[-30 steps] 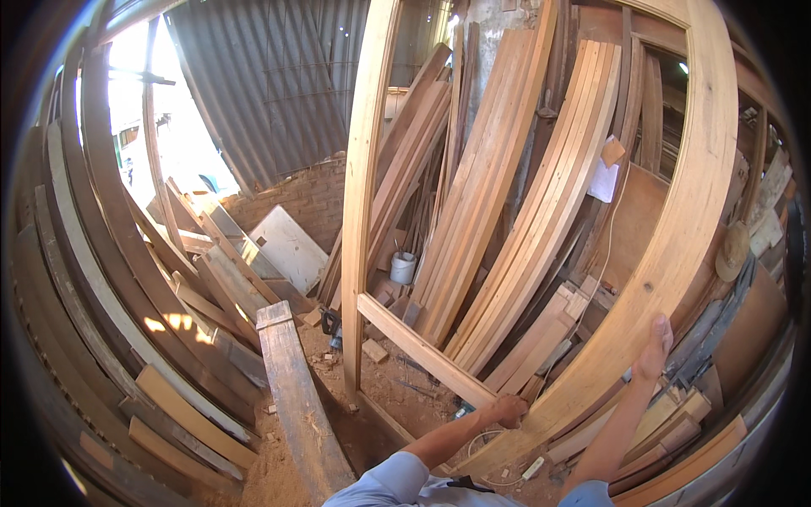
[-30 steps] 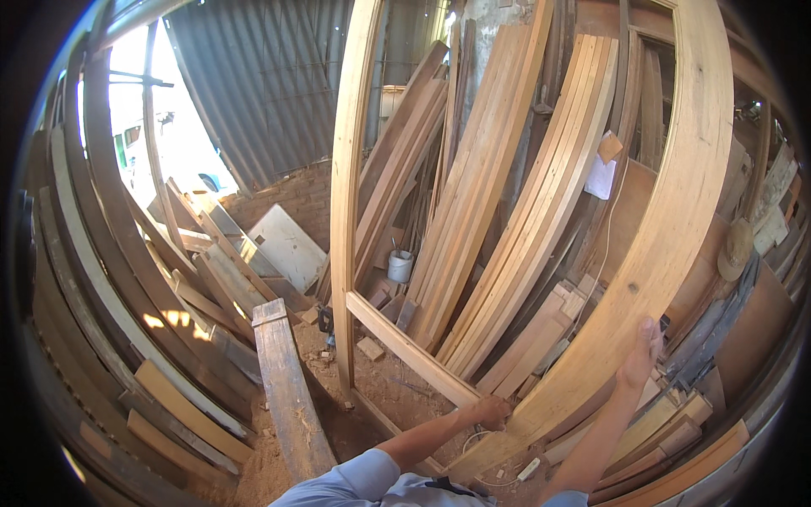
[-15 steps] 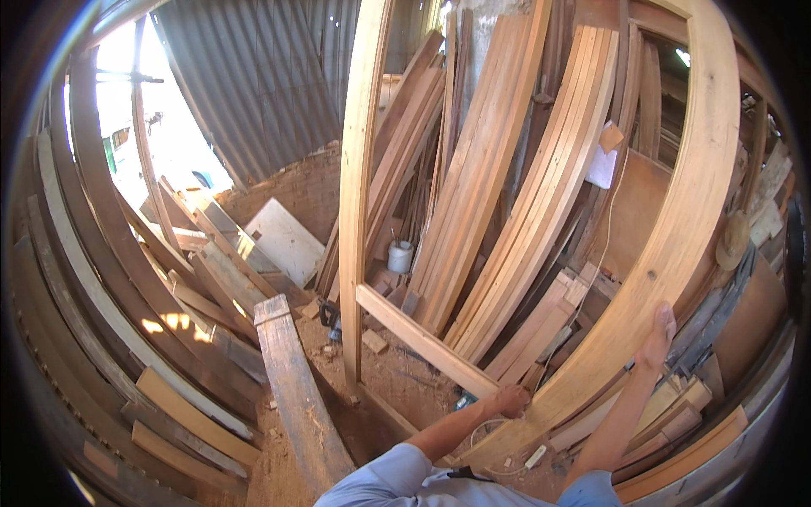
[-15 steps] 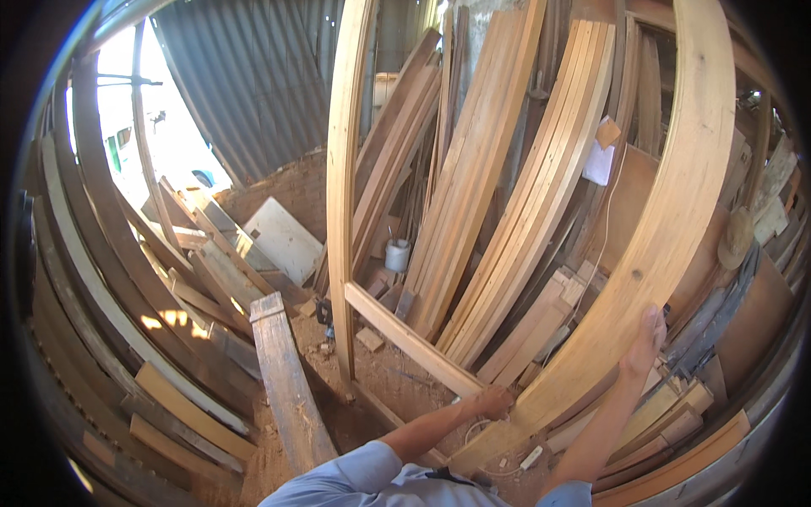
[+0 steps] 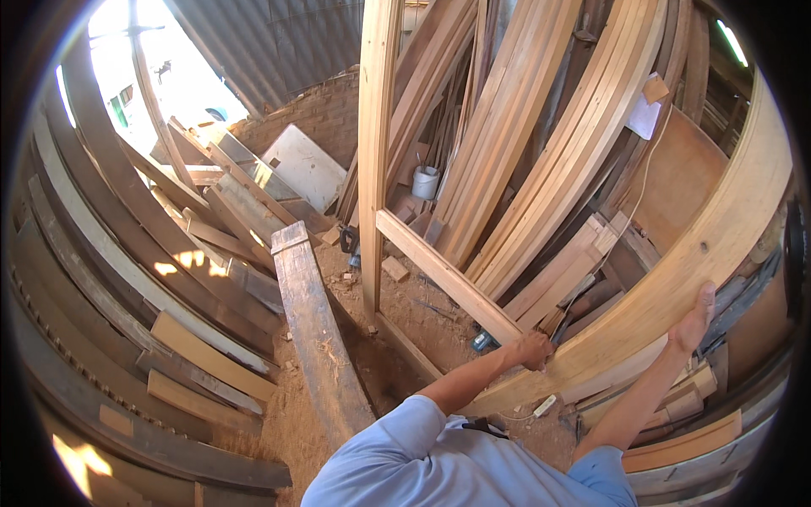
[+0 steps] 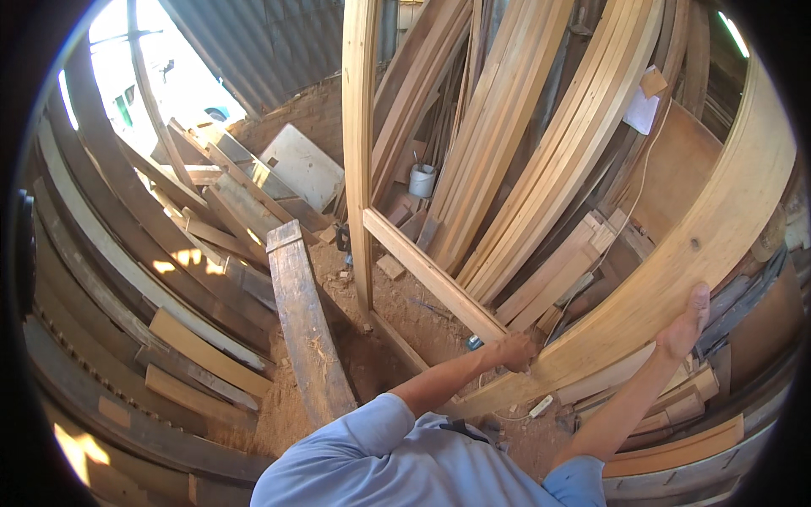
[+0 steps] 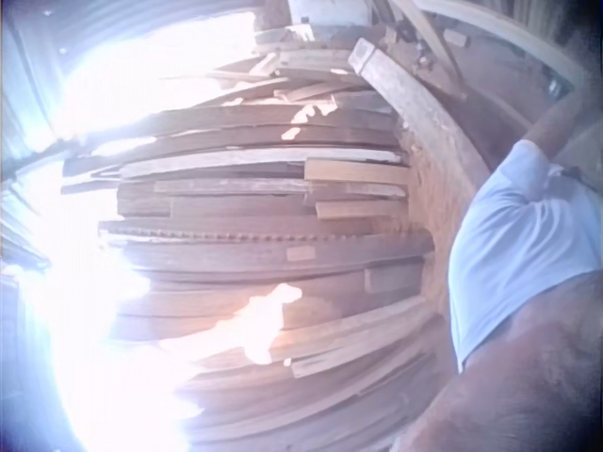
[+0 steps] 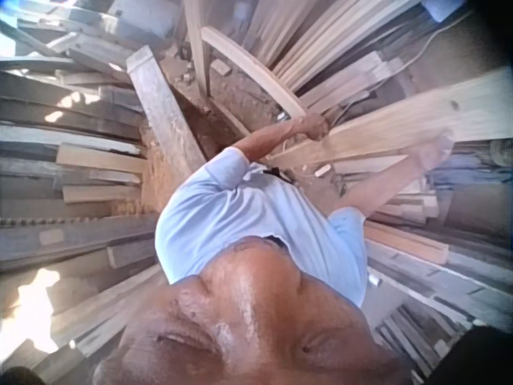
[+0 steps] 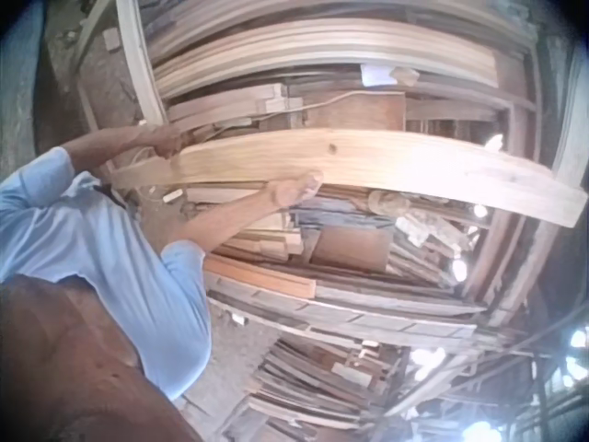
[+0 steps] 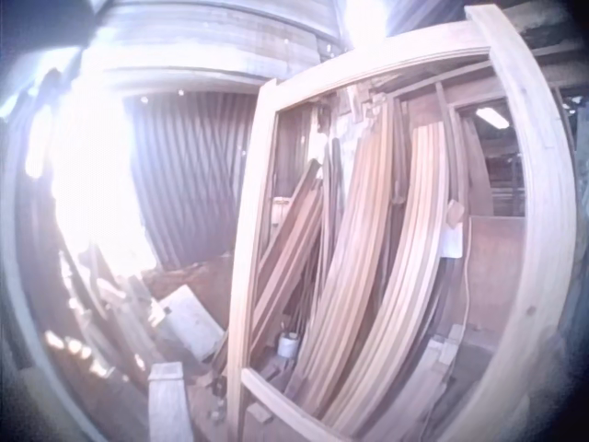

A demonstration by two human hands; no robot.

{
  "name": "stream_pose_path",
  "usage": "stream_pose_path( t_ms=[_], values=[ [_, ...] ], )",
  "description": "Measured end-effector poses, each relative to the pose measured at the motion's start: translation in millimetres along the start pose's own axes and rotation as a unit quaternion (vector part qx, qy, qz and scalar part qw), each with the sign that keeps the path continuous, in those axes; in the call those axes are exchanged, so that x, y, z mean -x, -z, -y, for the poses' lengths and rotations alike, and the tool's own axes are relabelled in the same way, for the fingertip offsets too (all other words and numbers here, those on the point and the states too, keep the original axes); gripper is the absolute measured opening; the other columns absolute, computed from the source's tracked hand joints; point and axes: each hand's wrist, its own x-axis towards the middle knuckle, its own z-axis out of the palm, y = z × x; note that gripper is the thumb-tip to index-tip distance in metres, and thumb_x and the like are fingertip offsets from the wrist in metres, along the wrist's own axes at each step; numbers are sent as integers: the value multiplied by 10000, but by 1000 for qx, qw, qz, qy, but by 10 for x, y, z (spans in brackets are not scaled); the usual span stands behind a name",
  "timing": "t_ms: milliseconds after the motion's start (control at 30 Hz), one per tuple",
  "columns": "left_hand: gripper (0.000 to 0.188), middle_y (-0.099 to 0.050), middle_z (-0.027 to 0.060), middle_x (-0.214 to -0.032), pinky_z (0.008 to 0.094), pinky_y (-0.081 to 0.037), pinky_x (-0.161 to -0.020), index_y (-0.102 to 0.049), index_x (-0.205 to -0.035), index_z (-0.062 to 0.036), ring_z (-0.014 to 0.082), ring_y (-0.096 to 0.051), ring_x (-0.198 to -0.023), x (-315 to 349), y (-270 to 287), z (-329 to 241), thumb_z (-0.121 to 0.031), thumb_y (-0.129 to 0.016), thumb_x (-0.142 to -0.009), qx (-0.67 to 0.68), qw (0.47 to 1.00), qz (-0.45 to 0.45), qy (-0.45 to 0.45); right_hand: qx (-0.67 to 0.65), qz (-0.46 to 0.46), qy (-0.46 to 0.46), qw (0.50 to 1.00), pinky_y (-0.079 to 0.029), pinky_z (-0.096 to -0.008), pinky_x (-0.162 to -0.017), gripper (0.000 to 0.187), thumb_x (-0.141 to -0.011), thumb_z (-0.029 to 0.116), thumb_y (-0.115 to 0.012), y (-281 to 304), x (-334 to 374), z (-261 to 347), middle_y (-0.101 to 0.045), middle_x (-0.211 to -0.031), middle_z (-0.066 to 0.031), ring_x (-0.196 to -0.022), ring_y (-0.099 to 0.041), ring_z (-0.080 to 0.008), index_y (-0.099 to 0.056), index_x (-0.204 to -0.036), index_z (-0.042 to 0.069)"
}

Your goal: The person measures different sections of a large wooden frame using a tape measure and then moves the frame across the workshop.

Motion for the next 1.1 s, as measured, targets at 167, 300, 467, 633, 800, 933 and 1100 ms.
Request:
stream_pose_path(
  t_ms=[167, 300, 467, 633, 800, 933, 1100],
  values=[
    [499, -714, 183, -969, 441, -534, -853, -690, -1028, -34, 360, -675, -1022, 60, 103, -46, -408, -827, -727, -2, 1000, 21, -20, -17, -7, -15, 1000, -464, -375, -1016, 564, -996, 369, -580, 64, 61, 14, -571, -1326, -169, -1177, -573, -259, -499, -1339, -71],
    [517, -716, 170, -940, 441, -534, -844, -668, -1052, -48, 345, -683, -999, 41, -43, -37, -410, -828, -720, -49, 998, 31, 6, 8, -64, -23, 998, -458, -374, -1020, 573, -990, 389, -588, 40, 178, -47, -564, -1335, -156, -1185, -564, -260, -512, -1331, -64],
    [514, -709, 149, -871, 456, -525, -798, -668, -1012, -72, 337, -688, -931, 23, -64, -50, -445, -826, -697, -34, 999, 22, 25, 71, -100, -29, 992, -443, -361, -1010, 554, -994, 385, -578, 1, 209, -110, -577, -1290, -146, -1161, -558, -242, -512, -1334, -47],
    [534, -667, 137, -741, 467, -487, -709, -687, -819, -78, 342, -668, -779, 139, -137, -74, -582, -788, -677, -41, 992, -117, -27, 88, -77, -14, 993, -442, -327, -968, 486, -1004, 348, -557, 168, 251, -73, -602, -1220, -119, -1108, -563, -197, -542, -1295, -42],
    [726, -655, 217, -785, 499, -489, -702, -662, -1013, -4, 402, -643, -771, 426, 30, -300, -704, -570, -839, 9, 997, -78, 6, 31, 73, 39, 996, -437, -328, -951, 538, -972, 344, -576, -245, 591, 343, -611, -1214, -125, -1099, -562, -190, -519, -1297, -80],
    [800, -630, 297, -1066, 499, -476, -854, -440, -1367, 8, 445, -623, -953, 544, 131, -457, -655, -471, -920, 171, 980, -98, -10, -11, 159, -38, 987, -449, -323, -955, 601, -900, 310, -670, -6, 747, 487, -592, -1252, -120, -1090, -577, -189, -504, -1309, -98],
    [834, -521, 286, -1355, 451, -408, -1049, -231, -1512, 16, 404, -560, -1201, 820, 63, -937, -597, -399, -973, 305, 933, -185, 53, -114, 303, -110, 940, -440, -322, -983, 668, -832, 242, -749, 20, 717, 671, -592, -1250, -119, -1118, -570, -199, -473, -1350, -78]
  ],
)
